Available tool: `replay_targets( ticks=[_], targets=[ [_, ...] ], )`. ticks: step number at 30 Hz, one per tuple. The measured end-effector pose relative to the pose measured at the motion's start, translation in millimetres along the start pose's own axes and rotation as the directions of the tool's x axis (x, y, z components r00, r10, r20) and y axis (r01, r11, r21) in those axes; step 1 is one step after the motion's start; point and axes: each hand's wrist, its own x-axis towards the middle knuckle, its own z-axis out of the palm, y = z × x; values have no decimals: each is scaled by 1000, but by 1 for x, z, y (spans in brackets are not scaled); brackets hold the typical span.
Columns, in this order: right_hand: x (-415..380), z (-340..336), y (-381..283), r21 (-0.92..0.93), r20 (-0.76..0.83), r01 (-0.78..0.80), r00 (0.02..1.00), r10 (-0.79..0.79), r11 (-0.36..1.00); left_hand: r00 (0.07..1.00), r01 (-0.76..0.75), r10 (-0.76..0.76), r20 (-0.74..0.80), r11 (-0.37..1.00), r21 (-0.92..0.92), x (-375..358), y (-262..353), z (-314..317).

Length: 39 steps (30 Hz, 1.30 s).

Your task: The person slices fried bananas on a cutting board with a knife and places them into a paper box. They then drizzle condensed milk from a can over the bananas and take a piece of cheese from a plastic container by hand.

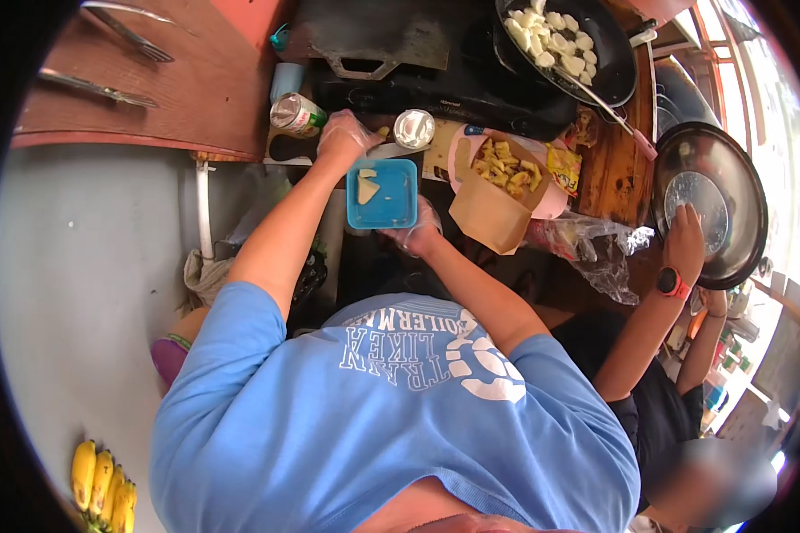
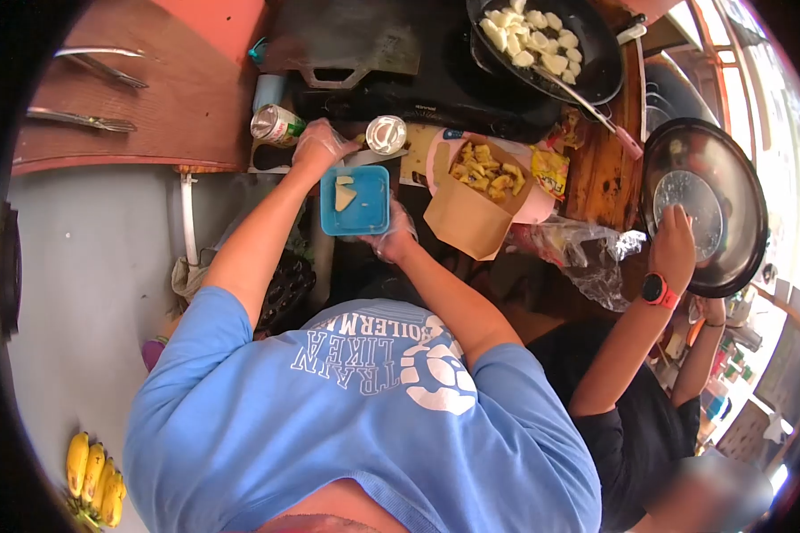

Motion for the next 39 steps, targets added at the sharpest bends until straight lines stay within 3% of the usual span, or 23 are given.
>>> replay_targets(
  ticks=[6, 9, 11, 20, 24, 29, 32, 36, 39],
  targets=[
    [-1, -2, 0, 61, 26, -13, 1000, 11, 998, 987, 20, -18, 162, 1000, -10, 8, 14, 0],
    [-2, 0, 1, 73, 25, 1, 1000, -3, 997, 990, -39, 45, 137, 998, -46, 18, -12, 22],
    [-12, 8, -1, 64, 25, 14, 1000, -15, 998, 987, -155, 157, 45, 987, -46, 22, -23, 30],
    [-19, 13, -3, 108, 19, 1, 1000, -4, 994, 981, -95, 118, 152, 984, -148, 18, -25, 20],
    [-20, 12, -3, 143, 57, -23, 998, 15, 989, 987, -137, 142, 75, 988, -65, 14, -33, 16],
    [-18, 11, -3, 161, 60, -23, 998, 13, 987, 996, -74, 60, -65, 971, -226, -5, -30, -9],
    [-21, 19, -5, 164, 61, -26, 998, 17, 986, 998, 27, -47, -45, 924, -381, -18, -21, -39],
    [-4, 30, -2, 170, 18, -17, 1000, 14, 985, 992, -75, 16, -125, 869, -489, -13, -46, -51],
    [15, 43, -1, 228, 53, -9, 999, -3, 974, 994, -60, -5, -109, 813, -579, -12, -55, -64]
  ],
)
